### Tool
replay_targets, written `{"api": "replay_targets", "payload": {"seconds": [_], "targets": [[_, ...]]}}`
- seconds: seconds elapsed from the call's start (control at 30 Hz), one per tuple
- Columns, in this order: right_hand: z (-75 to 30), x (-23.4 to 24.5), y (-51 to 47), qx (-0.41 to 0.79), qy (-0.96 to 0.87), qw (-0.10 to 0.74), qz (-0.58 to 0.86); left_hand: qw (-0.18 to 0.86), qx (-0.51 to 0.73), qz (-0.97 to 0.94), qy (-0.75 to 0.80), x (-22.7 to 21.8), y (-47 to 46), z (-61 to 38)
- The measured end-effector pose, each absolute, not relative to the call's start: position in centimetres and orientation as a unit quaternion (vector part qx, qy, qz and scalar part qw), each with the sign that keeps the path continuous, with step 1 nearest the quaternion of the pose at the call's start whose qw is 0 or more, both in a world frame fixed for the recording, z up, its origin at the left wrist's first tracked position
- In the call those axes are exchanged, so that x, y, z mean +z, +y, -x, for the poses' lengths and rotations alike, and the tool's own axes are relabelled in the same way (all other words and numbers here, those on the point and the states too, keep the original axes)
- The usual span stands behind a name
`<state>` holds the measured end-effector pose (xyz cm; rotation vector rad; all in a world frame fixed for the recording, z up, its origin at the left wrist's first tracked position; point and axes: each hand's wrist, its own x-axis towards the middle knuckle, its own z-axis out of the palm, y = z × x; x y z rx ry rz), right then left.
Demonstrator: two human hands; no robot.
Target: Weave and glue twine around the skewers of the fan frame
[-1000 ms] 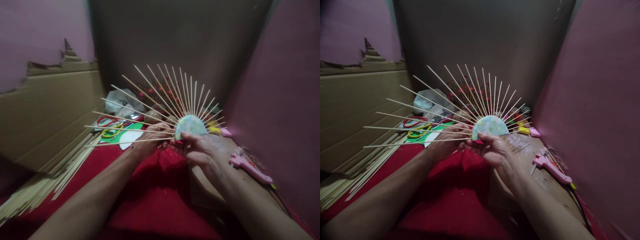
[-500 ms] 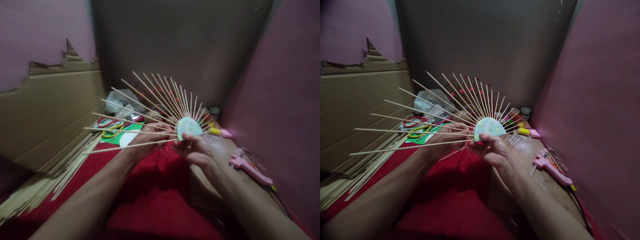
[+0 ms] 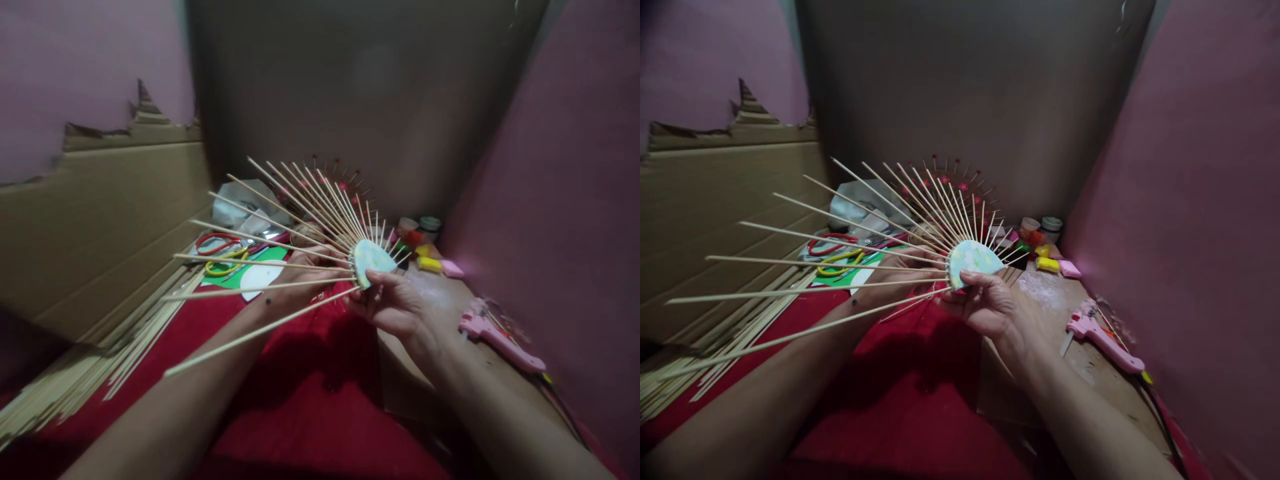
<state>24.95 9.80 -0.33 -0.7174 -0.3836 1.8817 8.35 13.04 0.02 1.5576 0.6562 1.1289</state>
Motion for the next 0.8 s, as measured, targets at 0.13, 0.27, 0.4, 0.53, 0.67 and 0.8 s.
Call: {"api": "replay_targets", "payload": {"seconds": [0.13, 0.27, 0.4, 0.53, 0.67, 0.8], "targets": [[-25.04, -0.44, 9.78, 0.792, -0.148, 0.514, 0.295, 0.510, 0.465, -0.676, 0.259, -0.22, 13.09, -8.63], [-25.05, -0.44, 9.85, 0.797, -0.155, 0.516, 0.272, 0.489, 0.463, -0.692, 0.259, -0.35, 13.13, -8.62], [-25.17, -0.53, 9.96, 0.800, -0.178, 0.510, 0.260, 0.416, 0.471, -0.725, 0.283, -0.37, 13.23, -8.47], [-25.47, -0.99, 10.12, 0.816, -0.212, 0.476, 0.248, 0.364, 0.519, -0.706, 0.316, -0.09, 13.07, -8.58], [-25.66, -1.28, 10.32, 0.830, -0.208, 0.468, 0.220, 0.390, 0.556, -0.658, 0.324, 0.22, 12.90, -9.00], [-25.49, -1.19, 10.32, 0.841, -0.205, 0.463, 0.192, 0.439, 0.588, -0.598, 0.322, 0.09, 13.29, -9.25]]}}
